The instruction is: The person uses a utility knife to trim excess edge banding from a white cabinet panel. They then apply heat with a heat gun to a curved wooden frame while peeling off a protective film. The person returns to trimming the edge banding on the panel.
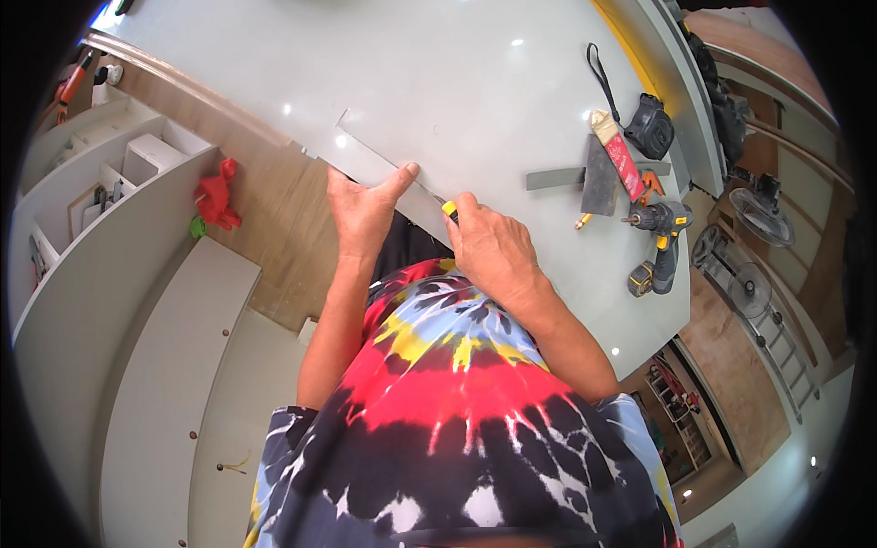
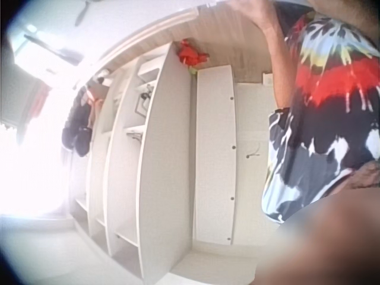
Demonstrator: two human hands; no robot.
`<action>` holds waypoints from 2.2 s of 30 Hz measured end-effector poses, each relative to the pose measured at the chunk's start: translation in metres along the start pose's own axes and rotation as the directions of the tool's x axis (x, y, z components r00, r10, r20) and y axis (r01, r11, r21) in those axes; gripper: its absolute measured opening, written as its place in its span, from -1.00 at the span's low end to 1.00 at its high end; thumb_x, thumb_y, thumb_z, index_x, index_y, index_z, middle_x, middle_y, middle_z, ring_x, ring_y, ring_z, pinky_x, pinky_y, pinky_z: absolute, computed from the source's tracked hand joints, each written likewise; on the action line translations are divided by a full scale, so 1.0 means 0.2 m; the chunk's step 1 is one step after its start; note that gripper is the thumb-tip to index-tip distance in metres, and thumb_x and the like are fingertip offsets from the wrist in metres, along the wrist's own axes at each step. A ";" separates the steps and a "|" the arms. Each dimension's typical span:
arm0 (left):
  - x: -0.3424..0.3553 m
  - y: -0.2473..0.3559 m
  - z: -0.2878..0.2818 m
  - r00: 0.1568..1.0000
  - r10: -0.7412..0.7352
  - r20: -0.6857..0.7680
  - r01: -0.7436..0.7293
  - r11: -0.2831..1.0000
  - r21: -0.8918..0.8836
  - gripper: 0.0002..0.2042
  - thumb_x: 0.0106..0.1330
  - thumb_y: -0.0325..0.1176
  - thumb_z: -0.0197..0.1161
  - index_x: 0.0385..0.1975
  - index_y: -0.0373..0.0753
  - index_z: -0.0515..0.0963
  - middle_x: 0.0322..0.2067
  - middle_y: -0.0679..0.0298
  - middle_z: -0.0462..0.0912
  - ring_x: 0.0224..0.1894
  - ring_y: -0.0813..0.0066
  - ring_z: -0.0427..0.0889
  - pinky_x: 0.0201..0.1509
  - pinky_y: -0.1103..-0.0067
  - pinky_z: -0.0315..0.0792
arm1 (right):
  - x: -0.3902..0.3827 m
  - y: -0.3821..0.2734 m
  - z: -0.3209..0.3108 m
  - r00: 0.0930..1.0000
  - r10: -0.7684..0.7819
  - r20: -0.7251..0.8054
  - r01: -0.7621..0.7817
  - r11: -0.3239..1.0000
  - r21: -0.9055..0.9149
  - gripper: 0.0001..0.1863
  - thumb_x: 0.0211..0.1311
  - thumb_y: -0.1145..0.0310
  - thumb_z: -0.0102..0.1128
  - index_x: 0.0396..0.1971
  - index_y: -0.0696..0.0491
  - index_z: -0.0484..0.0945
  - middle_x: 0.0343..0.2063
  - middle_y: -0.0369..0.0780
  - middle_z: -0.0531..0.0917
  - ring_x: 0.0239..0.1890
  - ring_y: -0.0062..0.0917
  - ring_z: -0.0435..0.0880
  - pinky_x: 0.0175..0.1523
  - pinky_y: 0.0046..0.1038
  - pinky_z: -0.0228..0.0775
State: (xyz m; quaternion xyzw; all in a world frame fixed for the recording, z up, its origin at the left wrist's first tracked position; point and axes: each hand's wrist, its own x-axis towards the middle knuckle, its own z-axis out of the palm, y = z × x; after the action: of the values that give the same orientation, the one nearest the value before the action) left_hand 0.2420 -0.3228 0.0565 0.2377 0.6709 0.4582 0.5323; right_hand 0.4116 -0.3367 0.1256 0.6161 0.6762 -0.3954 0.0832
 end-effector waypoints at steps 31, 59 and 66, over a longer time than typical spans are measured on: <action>0.00 0.00 -0.01 1.000 -0.020 0.008 0.020 0.999 0.050 -0.32 0.09 -0.54 0.57 0.23 -0.40 0.37 0.03 0.12 0.63 0.04 0.37 0.66 0.13 0.45 0.58 | 0.04 -0.06 -0.04 0.993 -0.031 0.110 0.051 0.983 -0.179 -0.90 0.40 0.45 0.11 -0.27 0.17 0.46 -0.49 0.02 0.73 -0.37 -0.07 0.80 -0.26 -0.11 0.65; -0.02 0.00 0.00 1.000 -0.014 -0.006 0.015 0.997 0.077 -0.30 0.05 -0.54 0.58 0.21 -0.39 0.35 0.01 0.10 0.64 0.01 0.35 0.69 0.11 0.44 0.60 | -0.03 0.02 -0.05 1.000 -0.002 0.029 0.001 1.000 0.026 -0.72 0.50 0.24 0.17 -0.22 0.18 0.43 -0.49 0.08 0.70 -0.36 0.10 0.73 -0.24 0.04 0.56; -0.01 -0.02 0.00 1.000 0.006 0.011 -0.007 0.998 0.064 -0.30 0.05 -0.55 0.57 0.21 -0.39 0.35 0.01 0.12 0.64 0.02 0.35 0.69 0.11 0.43 0.60 | -0.01 0.02 -0.05 0.999 -0.013 0.049 0.012 1.000 0.006 -0.74 0.47 0.26 0.19 -0.23 0.18 0.45 -0.45 0.05 0.72 -0.33 0.06 0.76 -0.22 0.01 0.60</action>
State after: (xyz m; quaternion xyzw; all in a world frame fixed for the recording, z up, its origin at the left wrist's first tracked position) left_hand 0.2432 -0.3260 0.0540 0.2592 0.6816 0.4372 0.5264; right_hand 0.4187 -0.3314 0.1313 0.6022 0.6767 -0.4127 0.0956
